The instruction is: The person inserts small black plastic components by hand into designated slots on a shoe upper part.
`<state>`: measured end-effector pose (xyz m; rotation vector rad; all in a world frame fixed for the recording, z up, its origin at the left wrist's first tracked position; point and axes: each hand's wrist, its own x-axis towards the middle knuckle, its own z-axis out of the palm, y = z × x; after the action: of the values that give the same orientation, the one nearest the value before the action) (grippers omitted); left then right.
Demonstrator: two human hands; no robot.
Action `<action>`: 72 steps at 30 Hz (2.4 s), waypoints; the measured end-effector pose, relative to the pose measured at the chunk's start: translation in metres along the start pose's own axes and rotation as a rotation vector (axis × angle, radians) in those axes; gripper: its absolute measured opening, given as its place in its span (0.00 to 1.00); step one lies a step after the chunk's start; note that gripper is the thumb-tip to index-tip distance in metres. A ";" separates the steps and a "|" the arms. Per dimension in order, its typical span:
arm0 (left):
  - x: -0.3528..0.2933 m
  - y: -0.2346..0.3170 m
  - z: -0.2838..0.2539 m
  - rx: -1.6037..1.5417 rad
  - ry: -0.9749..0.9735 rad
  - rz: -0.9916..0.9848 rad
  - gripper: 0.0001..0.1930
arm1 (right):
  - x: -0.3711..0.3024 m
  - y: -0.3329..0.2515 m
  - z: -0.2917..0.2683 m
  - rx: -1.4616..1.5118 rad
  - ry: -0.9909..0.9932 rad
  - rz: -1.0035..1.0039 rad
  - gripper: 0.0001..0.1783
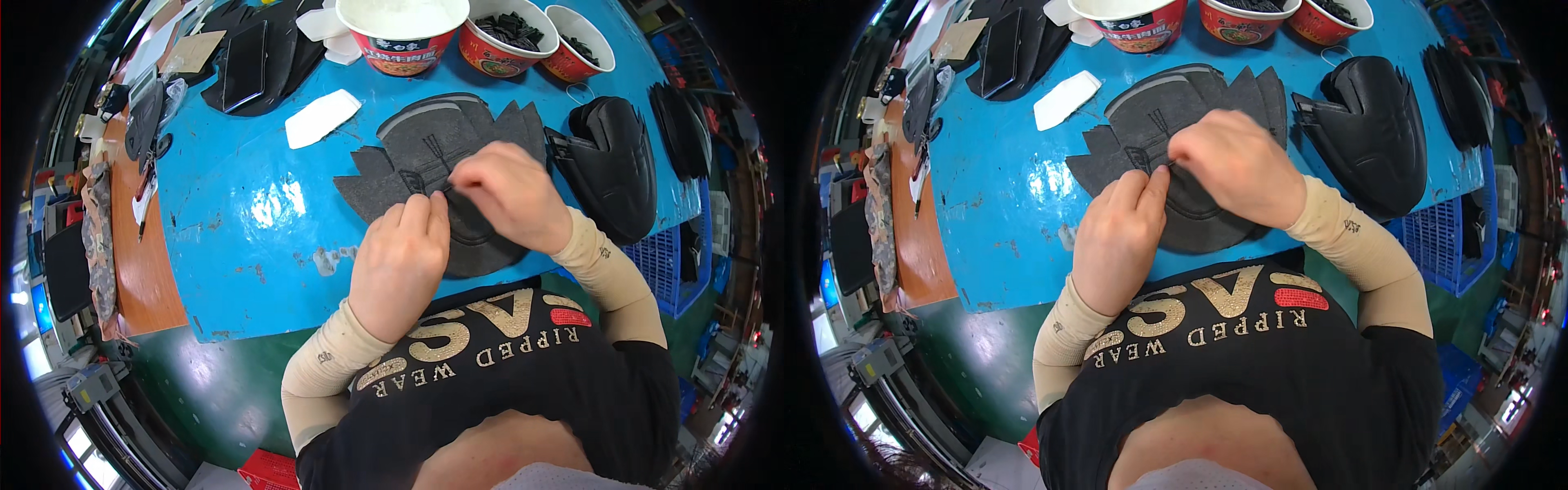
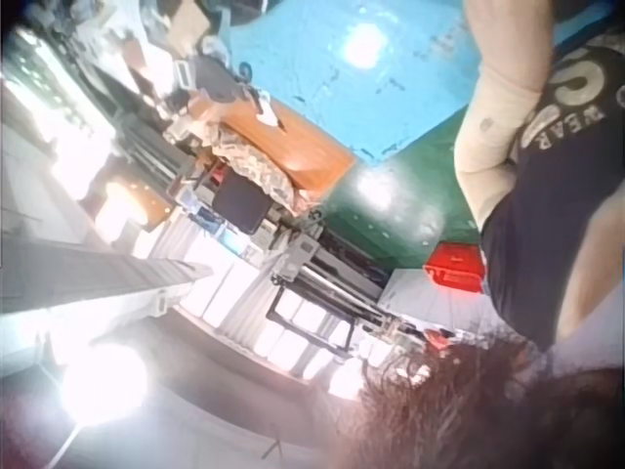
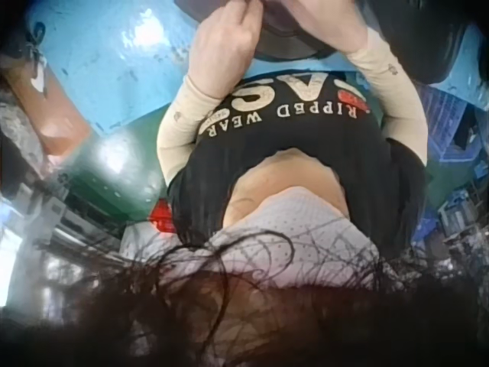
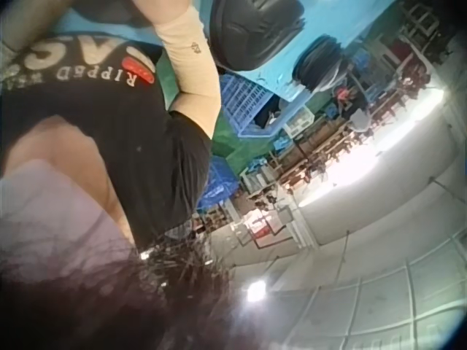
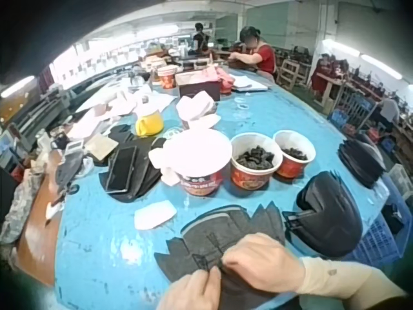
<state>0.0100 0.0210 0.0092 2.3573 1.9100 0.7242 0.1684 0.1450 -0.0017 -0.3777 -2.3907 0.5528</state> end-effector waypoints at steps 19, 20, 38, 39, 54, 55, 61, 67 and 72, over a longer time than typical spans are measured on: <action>-0.038 -0.030 -0.009 -0.518 0.371 -0.472 0.06 | -0.025 -0.008 -0.014 0.068 0.314 0.283 0.17; -0.043 -0.039 -0.008 -0.447 0.378 -0.500 0.05 | -0.029 -0.004 -0.015 0.069 0.334 0.278 0.15; -0.016 -0.013 -0.022 -1.351 0.392 -0.524 0.08 | 0.000 -0.036 -0.010 0.263 0.198 0.101 0.15; -0.009 -0.014 -0.020 -1.424 0.399 -0.532 0.09 | 0.007 -0.041 -0.009 0.184 0.168 0.029 0.16; 0.032 0.013 0.000 -1.939 0.539 -0.511 0.18 | 0.022 -0.042 0.010 -0.021 0.288 0.124 0.12; 0.030 0.012 0.003 -1.941 0.533 -0.507 0.18 | 0.022 -0.039 0.007 -0.025 0.293 0.125 0.12; 0.010 -0.001 0.013 -1.385 0.434 -0.392 0.15 | 0.023 -0.033 -0.015 0.262 0.155 0.201 0.10; 0.005 0.004 0.018 -1.557 0.494 -0.414 0.12 | 0.007 -0.030 -0.006 0.574 0.242 0.291 0.11; -0.005 0.003 0.027 -1.525 0.484 -0.390 0.13 | 0.005 -0.036 -0.005 0.374 0.229 0.250 0.09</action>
<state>0.0218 0.0230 -0.0155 0.8725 0.9789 1.8332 0.1630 0.1173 0.0216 -0.5418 -1.9800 0.9946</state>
